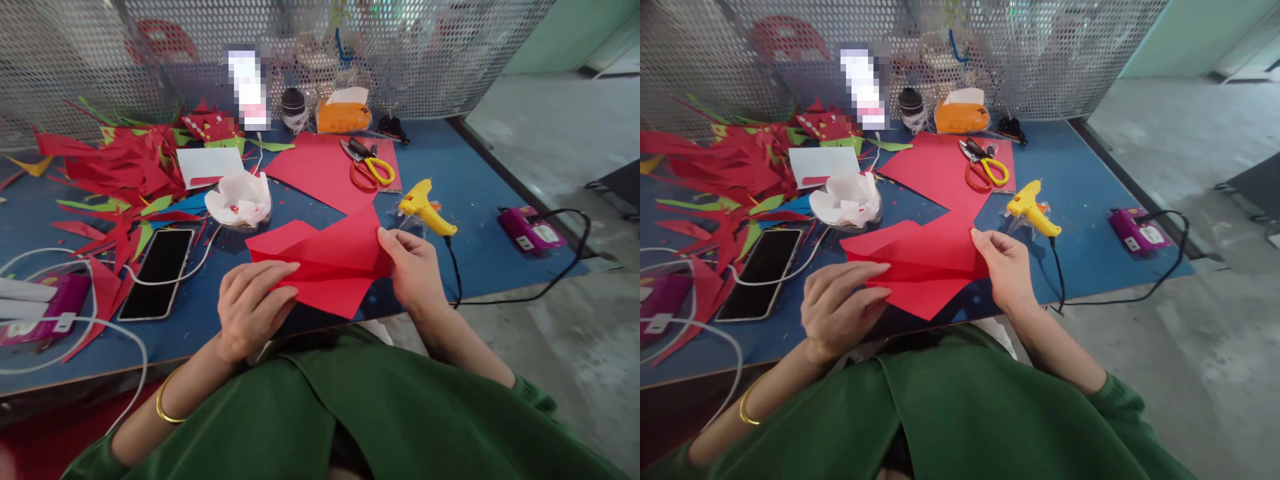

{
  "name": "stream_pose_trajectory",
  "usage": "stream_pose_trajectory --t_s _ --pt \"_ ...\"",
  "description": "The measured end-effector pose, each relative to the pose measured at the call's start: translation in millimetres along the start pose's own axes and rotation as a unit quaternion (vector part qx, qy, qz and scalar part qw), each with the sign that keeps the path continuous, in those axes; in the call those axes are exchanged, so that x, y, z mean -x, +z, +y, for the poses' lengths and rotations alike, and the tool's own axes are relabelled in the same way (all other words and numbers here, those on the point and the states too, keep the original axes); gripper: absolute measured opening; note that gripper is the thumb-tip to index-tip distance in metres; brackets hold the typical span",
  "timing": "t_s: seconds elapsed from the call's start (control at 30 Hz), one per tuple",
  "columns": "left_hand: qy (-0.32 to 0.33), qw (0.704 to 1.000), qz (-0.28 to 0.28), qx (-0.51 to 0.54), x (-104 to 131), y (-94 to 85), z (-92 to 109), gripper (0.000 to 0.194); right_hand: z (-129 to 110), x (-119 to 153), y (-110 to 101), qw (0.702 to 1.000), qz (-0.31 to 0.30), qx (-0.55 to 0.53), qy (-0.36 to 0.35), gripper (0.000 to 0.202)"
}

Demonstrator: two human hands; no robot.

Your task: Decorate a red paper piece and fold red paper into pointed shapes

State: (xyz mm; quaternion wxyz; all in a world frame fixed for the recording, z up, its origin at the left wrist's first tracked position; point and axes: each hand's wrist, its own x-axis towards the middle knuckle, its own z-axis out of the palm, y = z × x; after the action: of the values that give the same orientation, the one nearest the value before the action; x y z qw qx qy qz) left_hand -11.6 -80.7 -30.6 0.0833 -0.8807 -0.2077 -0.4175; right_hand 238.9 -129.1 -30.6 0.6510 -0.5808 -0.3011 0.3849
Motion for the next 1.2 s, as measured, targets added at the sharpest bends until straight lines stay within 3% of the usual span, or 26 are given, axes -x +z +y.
stream_pose_trajectory --t_s 0.13,0.33,1.03,1.2 --pt "0.014 0.997 -0.058 0.051 6 -0.5 -5 0.013 -1 -4 -2 1.000 0.007 0.010 -0.027 0.031" --pt "0.024 0.997 -0.059 0.048 9 -5.9 -13 0.025 0 -10 -6 0.999 0.024 0.030 -0.035 0.035" --pt "0.070 0.994 -0.080 -0.019 14 -31.4 -35 0.024 -9 -20 -21 0.993 0.052 -0.005 -0.105 0.020" --pt "0.068 0.995 -0.076 -0.015 19 -32.1 -39 0.025 -9 -17 -22 0.991 0.088 0.010 -0.098 0.018"
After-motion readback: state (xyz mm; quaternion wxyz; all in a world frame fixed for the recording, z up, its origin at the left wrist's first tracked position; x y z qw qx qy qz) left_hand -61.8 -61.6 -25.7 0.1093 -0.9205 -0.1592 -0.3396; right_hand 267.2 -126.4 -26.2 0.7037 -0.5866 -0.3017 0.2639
